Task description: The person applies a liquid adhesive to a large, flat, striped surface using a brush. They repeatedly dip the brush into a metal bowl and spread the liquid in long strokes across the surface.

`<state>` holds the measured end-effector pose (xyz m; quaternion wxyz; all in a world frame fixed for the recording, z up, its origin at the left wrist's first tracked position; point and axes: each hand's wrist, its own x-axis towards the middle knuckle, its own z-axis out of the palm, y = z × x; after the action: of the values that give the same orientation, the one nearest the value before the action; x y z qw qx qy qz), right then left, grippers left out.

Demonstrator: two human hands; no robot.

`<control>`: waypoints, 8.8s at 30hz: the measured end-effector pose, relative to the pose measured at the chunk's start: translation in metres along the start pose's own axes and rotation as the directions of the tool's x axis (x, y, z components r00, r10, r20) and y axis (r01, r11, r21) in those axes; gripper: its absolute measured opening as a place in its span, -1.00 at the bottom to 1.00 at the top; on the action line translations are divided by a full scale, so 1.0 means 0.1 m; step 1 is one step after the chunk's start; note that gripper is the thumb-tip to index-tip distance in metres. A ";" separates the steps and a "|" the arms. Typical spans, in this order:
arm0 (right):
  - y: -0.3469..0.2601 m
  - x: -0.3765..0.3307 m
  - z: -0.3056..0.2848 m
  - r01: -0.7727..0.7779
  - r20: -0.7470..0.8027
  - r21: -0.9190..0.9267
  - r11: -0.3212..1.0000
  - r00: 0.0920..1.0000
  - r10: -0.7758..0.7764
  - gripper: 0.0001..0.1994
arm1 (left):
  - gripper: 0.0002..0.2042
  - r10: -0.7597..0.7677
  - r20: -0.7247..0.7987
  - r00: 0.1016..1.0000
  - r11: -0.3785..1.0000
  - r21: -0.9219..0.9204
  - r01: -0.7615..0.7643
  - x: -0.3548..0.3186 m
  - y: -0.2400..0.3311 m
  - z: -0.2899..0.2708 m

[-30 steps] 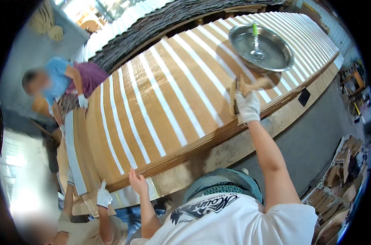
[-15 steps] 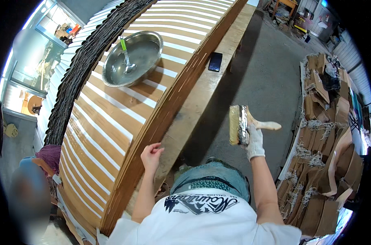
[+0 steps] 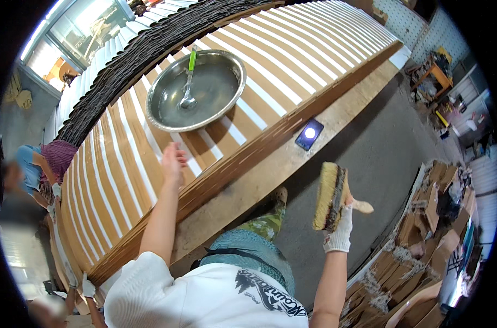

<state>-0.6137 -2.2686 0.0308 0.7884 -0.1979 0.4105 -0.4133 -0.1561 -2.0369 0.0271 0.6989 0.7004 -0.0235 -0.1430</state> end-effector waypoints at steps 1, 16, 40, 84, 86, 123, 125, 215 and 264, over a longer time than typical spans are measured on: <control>-0.06 0.18 0.39 0.031 0.025 -0.004 0.999 0.999 -0.031 -0.45 | -0.58 -0.056 -0.121 0.991 0.993 -0.114 0.042 0.31 -0.02 -0.06; 0.43 2.60 4.43 -0.341 0.480 -0.335 0.878 0.740 0.471 -0.61 | -0.28 -0.126 -0.491 0.862 0.968 -0.250 0.000 1.50 0.35 -0.27; -0.38 4.33 4.60 -0.303 0.619 -0.279 0.911 0.668 0.412 -0.62 | -0.50 0.142 -0.663 0.735 0.963 -0.080 -0.259 1.27 1.49 2.24; -3.79 8.82 4.77 0.854 0.853 -0.468 -0.229 0.504 0.137 -0.54 | -0.62 -0.021 -0.627 0.778 0.996 0.050 0.067 0.74 0.46 7.50; -3.78 8.71 4.82 0.856 0.842 -0.444 -0.263 0.499 0.203 -0.50 | -0.61 -0.056 -0.637 0.769 0.997 0.009 0.080 0.49 0.48 7.36; 0.35 3.83 5.20 0.034 0.683 -0.659 0.752 0.446 0.579 -0.66 | -0.51 -0.340 -0.940 -0.018 0.935 -0.336 -0.118 -5.46 -0.99 4.04; 0.84 3.10 4.96 0.009 0.650 -0.699 0.715 0.427 0.629 -0.66 | -0.55 -0.306 -0.950 -0.061 0.945 -0.295 -0.143 -5.51 -0.89 3.54; 4.91 -2.06 4.60 0.961 0.716 -0.258 0.095 0.125 0.687 -0.74 | -0.26 0.278 0.142 0.950 0.345 0.908 -0.237 -1.80 -0.50 -3.76; 6.70 1.37 8.26 0.930 0.963 -0.053 -0.363 0.144 0.227 -0.70 | 0.24 -0.333 -0.560 0.758 -0.037 0.811 0.583 -1.05 0.02 -3.02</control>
<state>0.4281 -2.0145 0.0111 0.1286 -0.9760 -0.0170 -0.1751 -0.1860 -1.7192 0.0418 -0.0125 0.9491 0.1946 -0.2476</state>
